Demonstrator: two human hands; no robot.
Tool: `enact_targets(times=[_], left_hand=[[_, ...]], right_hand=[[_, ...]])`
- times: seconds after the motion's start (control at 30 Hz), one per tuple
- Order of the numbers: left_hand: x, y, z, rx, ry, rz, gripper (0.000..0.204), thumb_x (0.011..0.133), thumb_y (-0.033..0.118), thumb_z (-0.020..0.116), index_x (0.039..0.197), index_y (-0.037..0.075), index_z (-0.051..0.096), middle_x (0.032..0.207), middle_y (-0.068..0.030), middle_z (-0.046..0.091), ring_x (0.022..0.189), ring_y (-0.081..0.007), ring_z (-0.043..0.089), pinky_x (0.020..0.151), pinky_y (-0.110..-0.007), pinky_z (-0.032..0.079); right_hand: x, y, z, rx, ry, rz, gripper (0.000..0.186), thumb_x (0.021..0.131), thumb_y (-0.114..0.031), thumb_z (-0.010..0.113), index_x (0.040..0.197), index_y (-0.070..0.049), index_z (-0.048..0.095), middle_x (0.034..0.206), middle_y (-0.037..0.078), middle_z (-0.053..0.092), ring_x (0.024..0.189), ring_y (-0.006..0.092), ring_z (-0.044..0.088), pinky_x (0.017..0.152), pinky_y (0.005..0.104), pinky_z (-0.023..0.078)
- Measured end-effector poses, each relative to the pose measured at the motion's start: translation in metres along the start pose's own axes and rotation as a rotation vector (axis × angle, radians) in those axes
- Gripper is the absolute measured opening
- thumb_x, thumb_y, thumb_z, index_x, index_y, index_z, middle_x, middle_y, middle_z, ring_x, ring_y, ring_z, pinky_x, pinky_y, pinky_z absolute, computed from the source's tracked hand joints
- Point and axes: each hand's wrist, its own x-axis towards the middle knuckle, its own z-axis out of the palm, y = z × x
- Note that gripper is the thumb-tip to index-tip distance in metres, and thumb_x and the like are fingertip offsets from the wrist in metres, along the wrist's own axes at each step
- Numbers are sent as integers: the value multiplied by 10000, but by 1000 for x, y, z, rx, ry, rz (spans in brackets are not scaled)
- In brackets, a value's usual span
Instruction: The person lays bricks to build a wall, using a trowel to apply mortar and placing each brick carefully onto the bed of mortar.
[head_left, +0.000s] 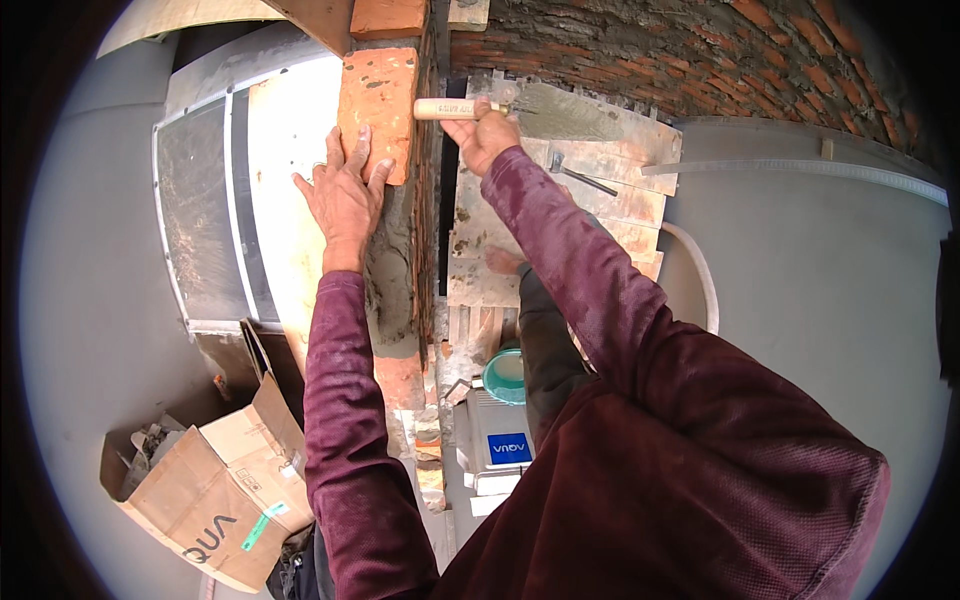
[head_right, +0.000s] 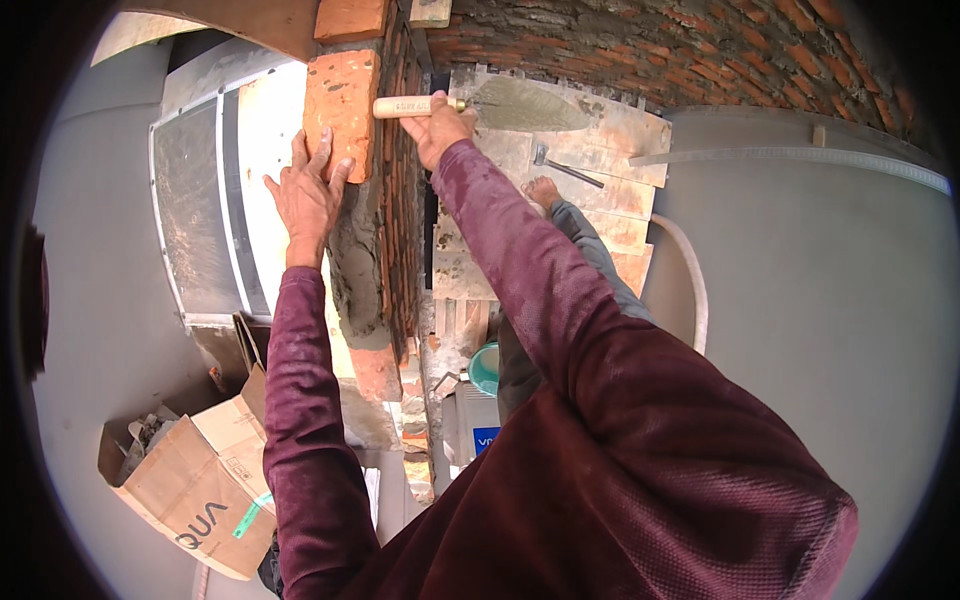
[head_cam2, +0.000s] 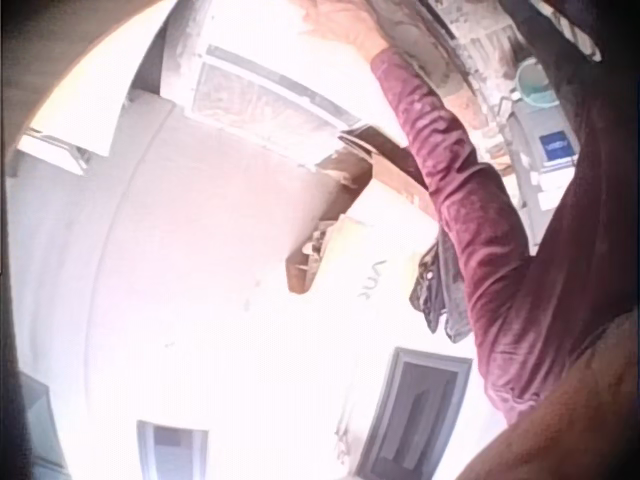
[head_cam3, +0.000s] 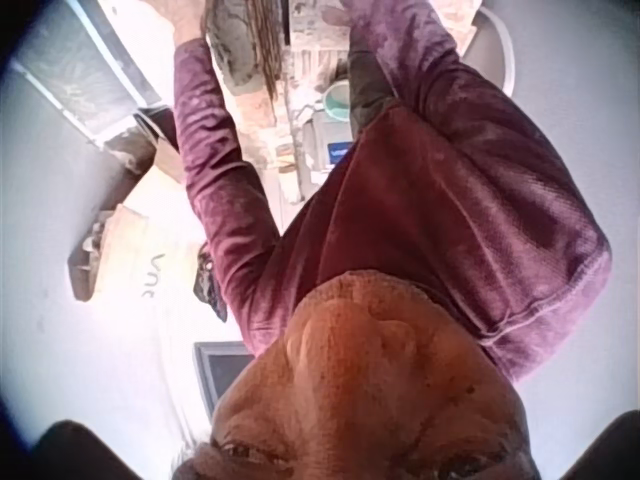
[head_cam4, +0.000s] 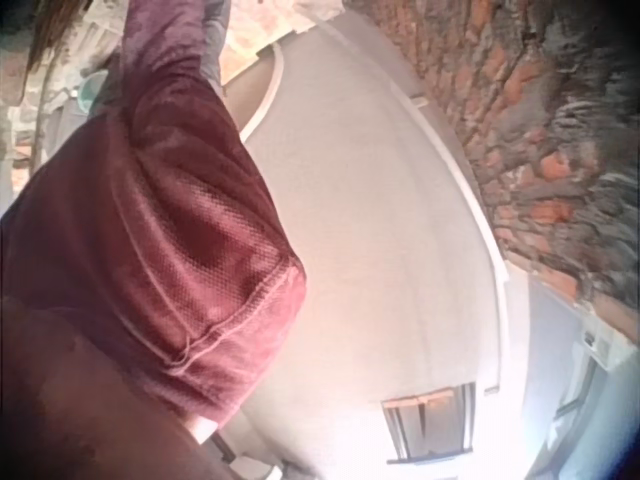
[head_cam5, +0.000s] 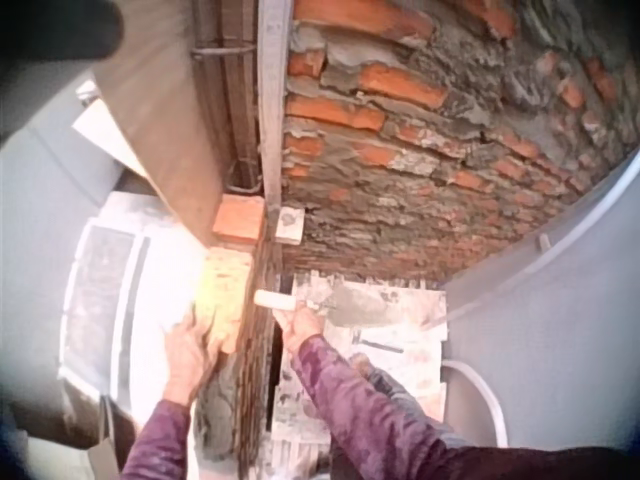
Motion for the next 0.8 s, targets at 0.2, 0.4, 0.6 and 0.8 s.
enact_targets(times=[0.2, 0.4, 0.6, 0.8], left_hand=[[-2, 1, 0, -12, -39, -32, 537, 872, 528, 596, 1353, 295, 542, 1466, -49, 415, 1100, -323, 562, 1079, -671, 192], [-3, -4, -1, -44, -32, -40, 534, 865, 538, 601, 1341, 301, 554, 1466, -41, 414, 1131, -320, 543, 1082, -680, 164], [0, -4, 1, -2, 2, -12, 527, 862, 542, 603, 1331, 305, 561, 1462, -33, 416, 1135, -280, 547, 1071, -701, 153], [2, -3, -4, 14, -42, -36, 522, 857, 547, 612, 1321, 312, 569, 1453, 5, 422, 1116, -234, 564, 1065, -702, 174]], right_hand=[[-24, -24, 3, -142, -112, -45, 517, 1007, -175, 451, 1365, -54, 99, 1174, 230, 483, 1044, 386, 615, 890, 551, 548], [-59, -49, -35, -174, -363, 447, 375, 1016, -374, 348, 1072, -32, 490, 766, 72, 502, 582, 177, 490, 529, 372, 502], [-111, -8, -13, -486, -348, 599, 411, 1008, -387, 280, 1072, -64, 525, 649, 30, 464, 497, 148, 443, 429, 314, 384], [-165, -30, -51, -575, -248, 869, 414, 1008, -416, 308, 1096, -83, 538, 638, -3, 450, 436, 114, 413, 383, 287, 357]])
